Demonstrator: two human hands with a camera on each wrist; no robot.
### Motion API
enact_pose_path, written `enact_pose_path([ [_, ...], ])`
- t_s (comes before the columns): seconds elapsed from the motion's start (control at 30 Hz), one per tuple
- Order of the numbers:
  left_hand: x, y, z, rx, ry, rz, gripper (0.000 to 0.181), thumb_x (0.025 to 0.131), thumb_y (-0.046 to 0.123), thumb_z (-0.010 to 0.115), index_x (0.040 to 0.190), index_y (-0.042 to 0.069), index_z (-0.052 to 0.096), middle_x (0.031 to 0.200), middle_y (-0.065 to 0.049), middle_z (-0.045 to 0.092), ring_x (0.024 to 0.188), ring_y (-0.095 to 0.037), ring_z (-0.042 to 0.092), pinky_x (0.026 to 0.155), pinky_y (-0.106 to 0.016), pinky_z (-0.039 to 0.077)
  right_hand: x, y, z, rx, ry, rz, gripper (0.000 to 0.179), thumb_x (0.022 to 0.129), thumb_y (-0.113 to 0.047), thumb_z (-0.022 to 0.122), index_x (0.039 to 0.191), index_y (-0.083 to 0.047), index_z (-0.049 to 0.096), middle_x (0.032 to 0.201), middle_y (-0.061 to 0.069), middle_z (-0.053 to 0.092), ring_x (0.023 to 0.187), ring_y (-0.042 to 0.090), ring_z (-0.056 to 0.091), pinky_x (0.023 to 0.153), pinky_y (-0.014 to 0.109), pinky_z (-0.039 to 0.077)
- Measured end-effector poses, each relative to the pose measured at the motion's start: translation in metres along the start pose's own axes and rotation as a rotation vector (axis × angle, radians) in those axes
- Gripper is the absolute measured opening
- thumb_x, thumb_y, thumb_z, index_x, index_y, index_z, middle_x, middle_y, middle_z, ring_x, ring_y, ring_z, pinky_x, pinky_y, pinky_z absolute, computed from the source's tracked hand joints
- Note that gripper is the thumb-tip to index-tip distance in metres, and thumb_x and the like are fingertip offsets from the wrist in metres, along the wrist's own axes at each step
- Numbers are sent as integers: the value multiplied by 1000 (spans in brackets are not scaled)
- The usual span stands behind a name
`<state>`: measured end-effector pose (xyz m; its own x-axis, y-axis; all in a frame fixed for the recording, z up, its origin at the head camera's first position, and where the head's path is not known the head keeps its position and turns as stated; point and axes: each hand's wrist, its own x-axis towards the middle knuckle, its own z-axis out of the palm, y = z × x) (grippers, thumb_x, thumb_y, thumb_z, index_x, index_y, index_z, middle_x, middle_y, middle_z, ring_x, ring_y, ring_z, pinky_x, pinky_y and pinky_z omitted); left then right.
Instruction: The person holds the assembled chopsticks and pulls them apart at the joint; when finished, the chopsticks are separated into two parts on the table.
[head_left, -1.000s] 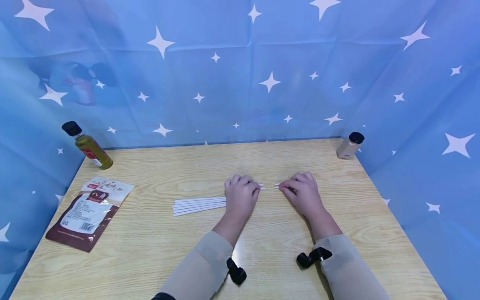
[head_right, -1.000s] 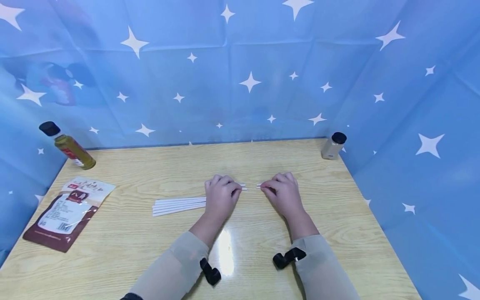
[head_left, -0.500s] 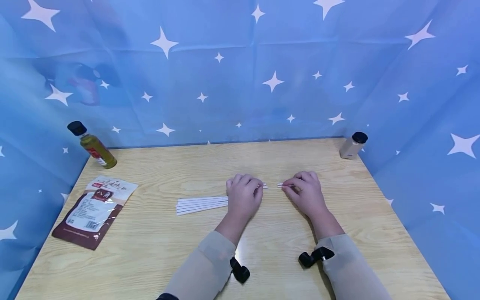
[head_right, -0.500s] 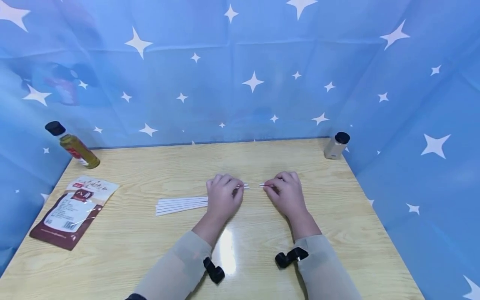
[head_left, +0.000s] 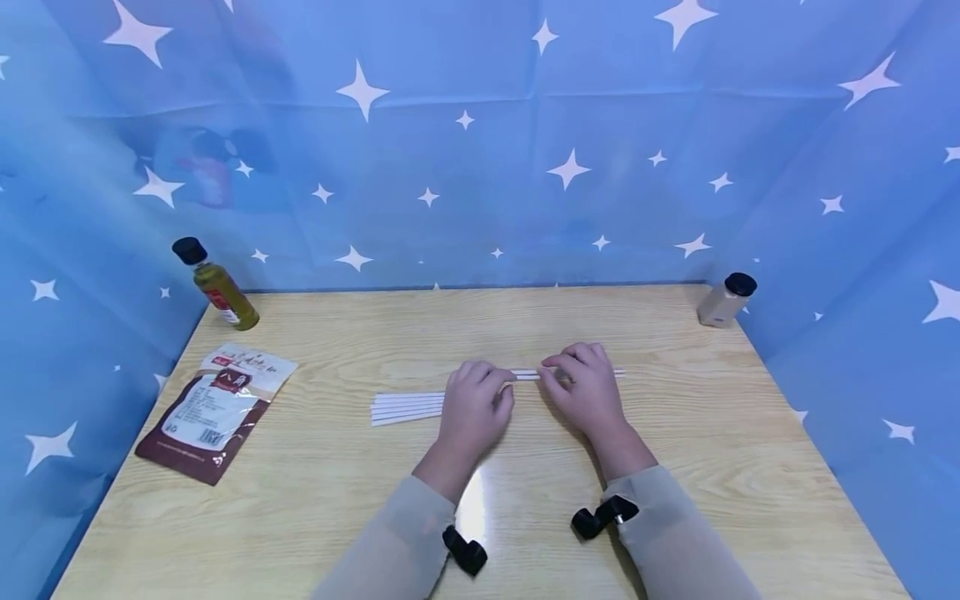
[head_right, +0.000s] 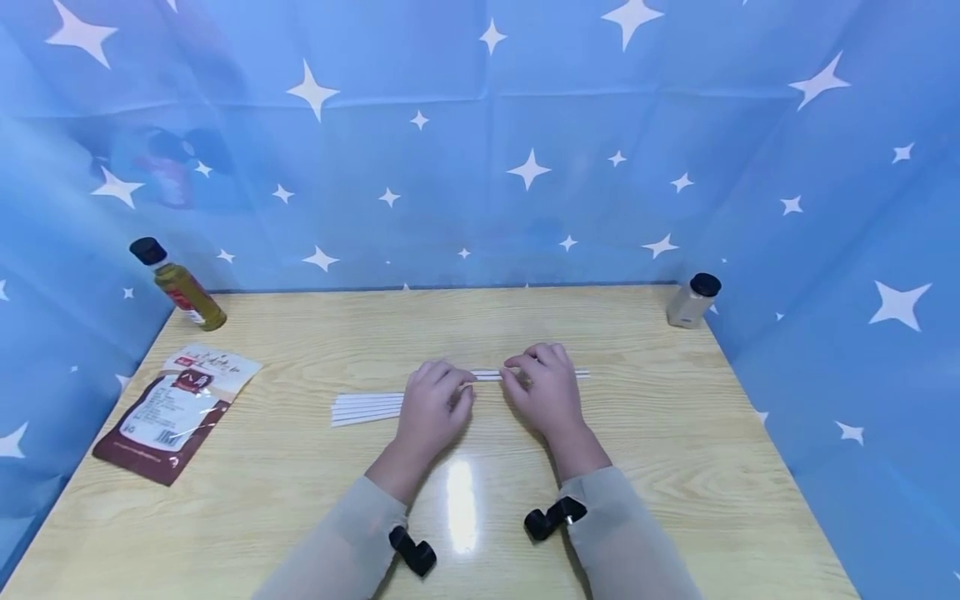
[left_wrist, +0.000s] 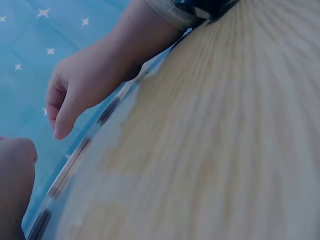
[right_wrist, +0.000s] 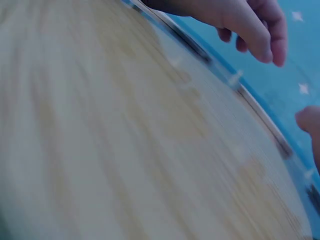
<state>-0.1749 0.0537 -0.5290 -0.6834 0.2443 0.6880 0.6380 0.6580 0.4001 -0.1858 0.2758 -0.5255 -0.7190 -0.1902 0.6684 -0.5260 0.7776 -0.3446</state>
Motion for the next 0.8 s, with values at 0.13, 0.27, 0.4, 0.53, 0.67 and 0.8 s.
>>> enact_pose_path([
  [0.13, -7, -12, -18, 0, 9, 2, 10, 88, 9, 77, 96, 14, 81, 94, 1, 72, 90, -23, 67, 78, -40, 53, 4, -16, 11, -21, -13, 37, 12, 90, -17, 82, 96, -7, 82, 90, 7, 68, 85, 31, 58, 78, 46, 50],
  [0.27, -13, -29, -36, 12, 23, -13, 10, 87, 8, 76, 95, 12, 80, 93, -2, 72, 88, -25, 66, 77, -42, 53, 8, -31, 23, -9, -30, 30, 12, 91, -19, 81, 96, -8, 82, 88, 5, 69, 84, 30, 60, 76, 44, 52],
  [0.4, -21, -46, -52, 2, 17, -20, 12, 88, 5, 73, 95, 11, 80, 93, -3, 72, 87, -27, 66, 77, -43, 54, 11, -45, 36, 17, -43, -15, 11, 91, -19, 80, 93, -8, 82, 86, 4, 70, 80, 27, 62, 75, 43, 54],
  [0.53, -31, -62, -68, 1, -3, -57, 13, 88, 4, 74, 96, 11, 80, 95, -3, 72, 90, -28, 66, 79, -45, 54, 11, -61, 47, 17, -68, -52, 11, 92, -20, 80, 93, -9, 82, 85, 3, 69, 79, 26, 62, 74, 42, 55],
  [0.67, -38, -74, -84, 8, -11, -98, 12, 86, 3, 76, 95, 11, 80, 96, -3, 72, 92, -29, 65, 83, -48, 52, 12, -78, 56, 17, -92, -68, 12, 90, -20, 81, 93, -8, 81, 85, 3, 70, 78, 26, 62, 73, 41, 55],
  [0.8, -43, -80, -92, 28, -18, -144, 11, 86, 3, 78, 94, 11, 79, 97, -4, 72, 95, -30, 65, 86, -51, 50, 14, -90, 63, 17, -114, -68, 11, 90, -20, 81, 94, -9, 81, 85, 2, 69, 77, 25, 61, 70, 39, 54],
])
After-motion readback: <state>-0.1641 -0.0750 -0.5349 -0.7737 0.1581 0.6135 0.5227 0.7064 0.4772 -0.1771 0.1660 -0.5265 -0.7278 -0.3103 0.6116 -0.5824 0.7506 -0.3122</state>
